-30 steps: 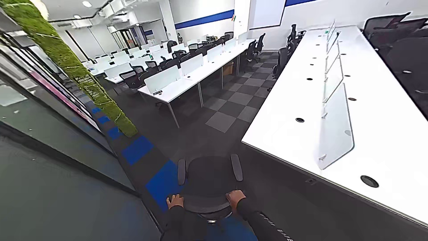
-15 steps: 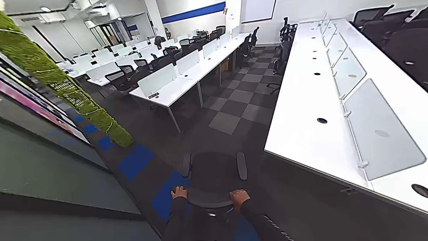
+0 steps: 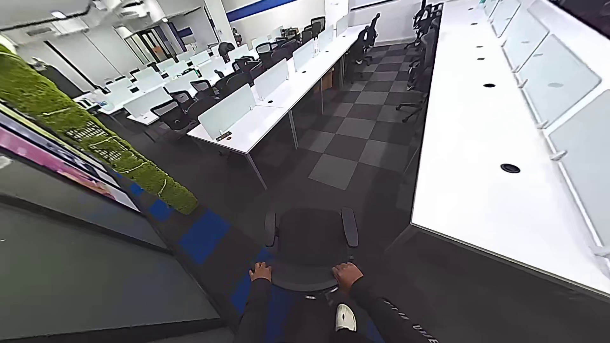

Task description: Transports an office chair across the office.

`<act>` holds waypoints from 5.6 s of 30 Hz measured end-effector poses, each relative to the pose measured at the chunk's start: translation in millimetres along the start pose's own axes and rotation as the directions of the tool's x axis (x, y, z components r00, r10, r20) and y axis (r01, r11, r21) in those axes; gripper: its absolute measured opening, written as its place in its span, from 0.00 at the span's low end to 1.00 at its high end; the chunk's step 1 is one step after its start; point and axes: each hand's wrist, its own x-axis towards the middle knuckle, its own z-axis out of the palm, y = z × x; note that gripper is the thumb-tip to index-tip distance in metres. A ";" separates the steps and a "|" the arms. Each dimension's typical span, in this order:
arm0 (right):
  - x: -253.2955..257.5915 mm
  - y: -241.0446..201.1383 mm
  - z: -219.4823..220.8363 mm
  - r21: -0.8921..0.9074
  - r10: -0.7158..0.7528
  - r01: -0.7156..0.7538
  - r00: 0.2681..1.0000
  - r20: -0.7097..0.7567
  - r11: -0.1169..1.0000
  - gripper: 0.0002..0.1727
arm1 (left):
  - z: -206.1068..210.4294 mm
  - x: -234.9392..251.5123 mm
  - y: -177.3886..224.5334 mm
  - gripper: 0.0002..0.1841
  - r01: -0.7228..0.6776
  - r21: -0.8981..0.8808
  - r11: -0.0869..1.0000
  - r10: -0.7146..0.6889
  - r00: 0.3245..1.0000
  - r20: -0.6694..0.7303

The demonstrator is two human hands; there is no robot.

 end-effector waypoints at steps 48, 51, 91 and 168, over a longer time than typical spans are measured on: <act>251.9 -41.5 -132.6 0.182 0.426 -0.427 0.903 0.044 0.886 0.23 | -249.4 330.9 -29.8 0.28 -0.442 0.286 0.850 0.434 0.896 0.093; 273.3 5.1 -154.6 0.149 0.441 -0.440 0.897 0.026 0.886 0.26 | -266.3 357.2 3.7 0.27 -0.433 0.269 0.860 0.432 0.899 0.065; 453.6 539.0 -382.8 0.352 0.950 -0.920 0.250 0.186 0.173 0.24 | -587.6 682.4 581.6 0.24 -0.720 0.491 0.491 0.740 0.642 0.202; 680.8 1181.9 -646.2 0.766 0.916 -0.627 0.209 0.341 -0.143 0.30 | -963.3 1086.1 1458.3 0.30 -0.673 0.664 -0.327 0.854 0.090 0.512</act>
